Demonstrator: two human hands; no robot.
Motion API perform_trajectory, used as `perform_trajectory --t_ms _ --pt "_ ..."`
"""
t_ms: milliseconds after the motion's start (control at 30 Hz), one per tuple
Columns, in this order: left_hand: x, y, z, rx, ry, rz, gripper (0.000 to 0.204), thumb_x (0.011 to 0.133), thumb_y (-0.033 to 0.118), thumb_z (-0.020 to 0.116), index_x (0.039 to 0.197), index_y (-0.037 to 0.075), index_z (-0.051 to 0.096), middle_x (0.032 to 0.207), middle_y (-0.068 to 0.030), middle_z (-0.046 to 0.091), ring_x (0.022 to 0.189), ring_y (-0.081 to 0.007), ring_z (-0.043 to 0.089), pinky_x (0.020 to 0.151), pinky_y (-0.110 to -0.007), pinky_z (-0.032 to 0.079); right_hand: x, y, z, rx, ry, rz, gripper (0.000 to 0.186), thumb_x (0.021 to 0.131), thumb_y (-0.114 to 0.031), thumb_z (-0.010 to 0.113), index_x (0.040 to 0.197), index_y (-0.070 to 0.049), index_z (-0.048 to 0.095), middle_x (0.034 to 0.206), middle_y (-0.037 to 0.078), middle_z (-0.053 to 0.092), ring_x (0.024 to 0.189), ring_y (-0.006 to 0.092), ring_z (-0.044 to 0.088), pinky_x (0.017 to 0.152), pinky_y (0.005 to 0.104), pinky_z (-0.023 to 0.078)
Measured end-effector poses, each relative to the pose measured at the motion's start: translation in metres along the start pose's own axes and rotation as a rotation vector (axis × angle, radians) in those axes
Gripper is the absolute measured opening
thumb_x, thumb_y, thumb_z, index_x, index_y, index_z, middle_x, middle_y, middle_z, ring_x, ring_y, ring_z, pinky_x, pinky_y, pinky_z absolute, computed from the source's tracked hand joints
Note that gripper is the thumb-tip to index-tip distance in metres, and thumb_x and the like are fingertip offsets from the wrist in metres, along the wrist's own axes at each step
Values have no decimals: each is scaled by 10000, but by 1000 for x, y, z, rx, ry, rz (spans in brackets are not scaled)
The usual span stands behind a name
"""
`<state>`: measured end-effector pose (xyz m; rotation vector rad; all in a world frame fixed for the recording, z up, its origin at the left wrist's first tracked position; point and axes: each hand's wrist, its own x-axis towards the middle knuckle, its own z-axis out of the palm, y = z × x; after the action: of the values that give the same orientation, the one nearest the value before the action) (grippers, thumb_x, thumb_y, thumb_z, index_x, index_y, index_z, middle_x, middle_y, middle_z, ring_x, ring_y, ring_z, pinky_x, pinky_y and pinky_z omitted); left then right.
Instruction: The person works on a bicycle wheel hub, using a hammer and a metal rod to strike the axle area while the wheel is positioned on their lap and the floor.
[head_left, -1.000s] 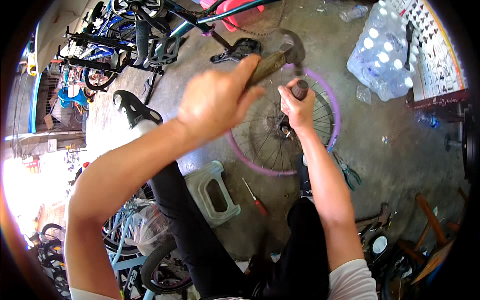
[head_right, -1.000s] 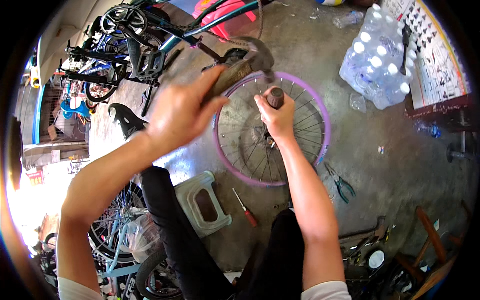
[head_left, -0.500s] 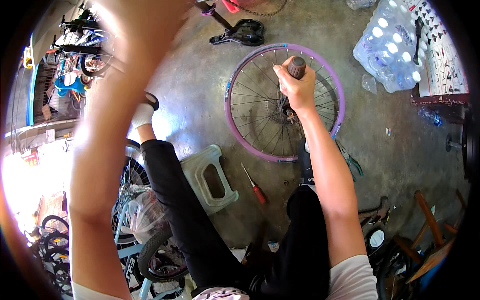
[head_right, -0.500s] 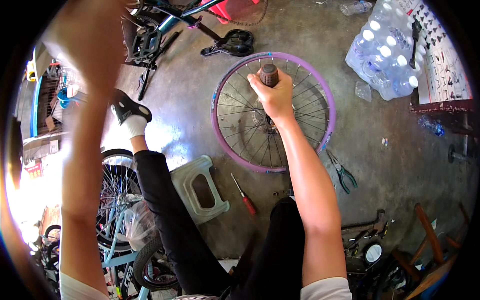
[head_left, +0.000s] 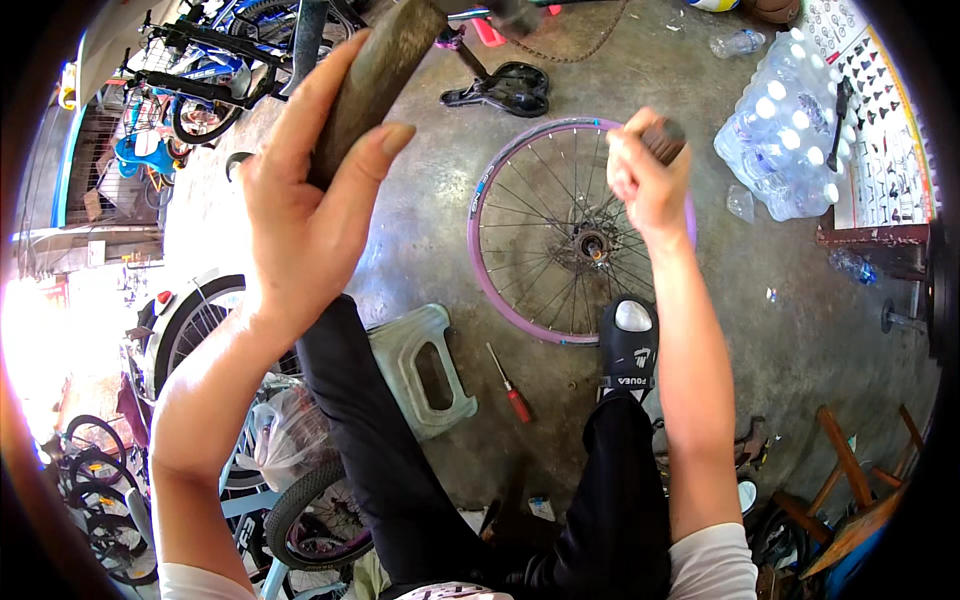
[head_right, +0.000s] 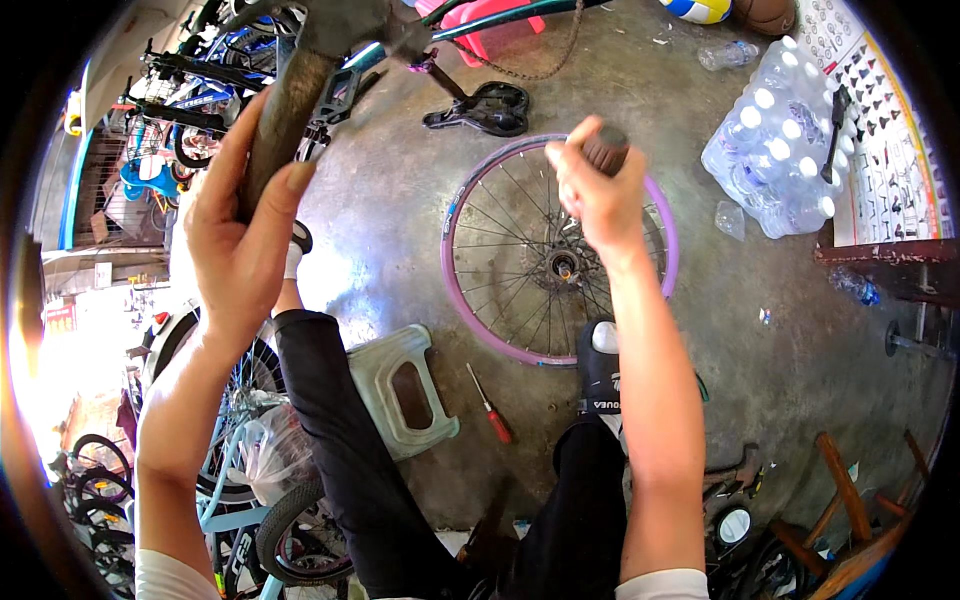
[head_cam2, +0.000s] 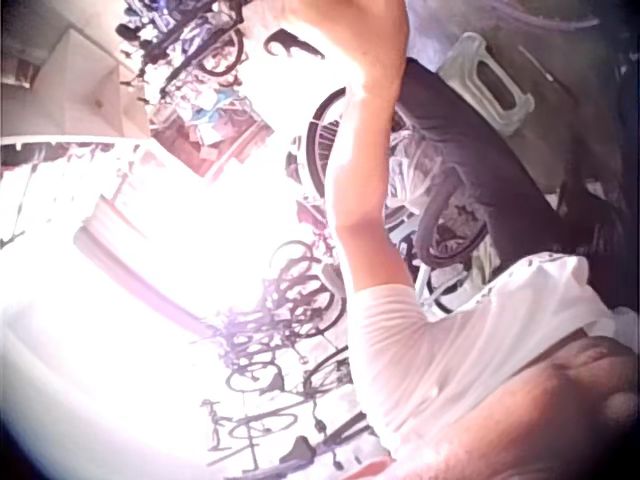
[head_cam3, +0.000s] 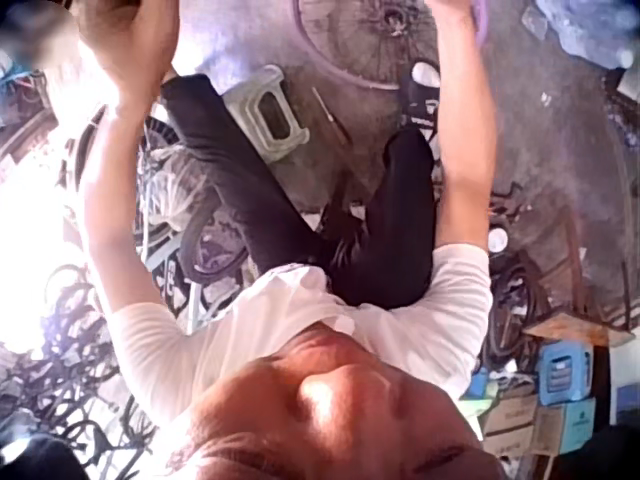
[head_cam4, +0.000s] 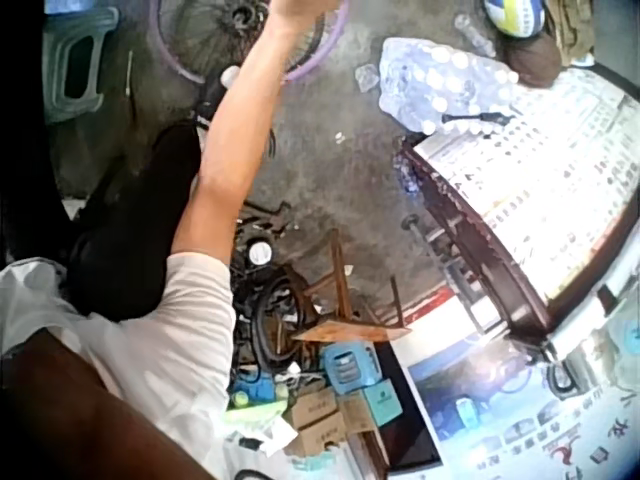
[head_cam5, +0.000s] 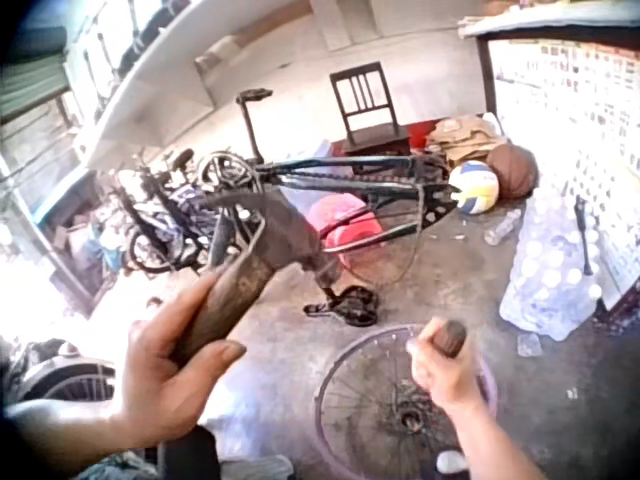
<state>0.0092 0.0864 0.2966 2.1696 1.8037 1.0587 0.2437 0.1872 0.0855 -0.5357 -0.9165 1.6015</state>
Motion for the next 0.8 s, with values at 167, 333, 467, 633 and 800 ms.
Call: perform_trajectory --t_ms 167,333,467,633,800 --pt "-27 -20 35 -101 -56 -194 540 911 90 785 1419 36 612 1085 -116 771 940 -95 689 846 -269 554 -29 36 -13 -63 39 99 236 925 -108 738 777 -86 556 593 -39 494 461 42 430 421 233 316" --pt "-36 -20 49 -40 -129 -74 538 916 162 787 1410 57 604 1059 -177 777 972 -232 776 834 -333 584 -32 38 -13 -63 12 97 224 907 -92 730 776 -85 549 611 -39 495 475 43 430 431 231 321" --pt "-36 -20 56 -53 -134 -60 531 924 190 775 1408 60 598 1076 -184 770 1008 -292 772 831 -350 590 -32 43 -14 -63 20 123 222 908 -87 726 777 -82 546 604 -42 483 474 43 426 433 230 313" --pt "-38 -15 57 -86 -196 -153 529 938 103 750 1433 22 582 1206 -142 735 1095 -189 693 931 -305 533 -35 49 -16 -31 45 128 219 909 -77 721 779 -80 545 605 -41 479 476 43 414 433 233 298" --pt "-38 -9 58 -76 -252 -229 535 944 60 747 1447 0 573 1254 -123 726 1128 -134 664 978 -285 511 -38 52 -18 -3 41 117 213 904 -65 717 776 -75 548 611 -40 483 481 42 412 433 233 294"
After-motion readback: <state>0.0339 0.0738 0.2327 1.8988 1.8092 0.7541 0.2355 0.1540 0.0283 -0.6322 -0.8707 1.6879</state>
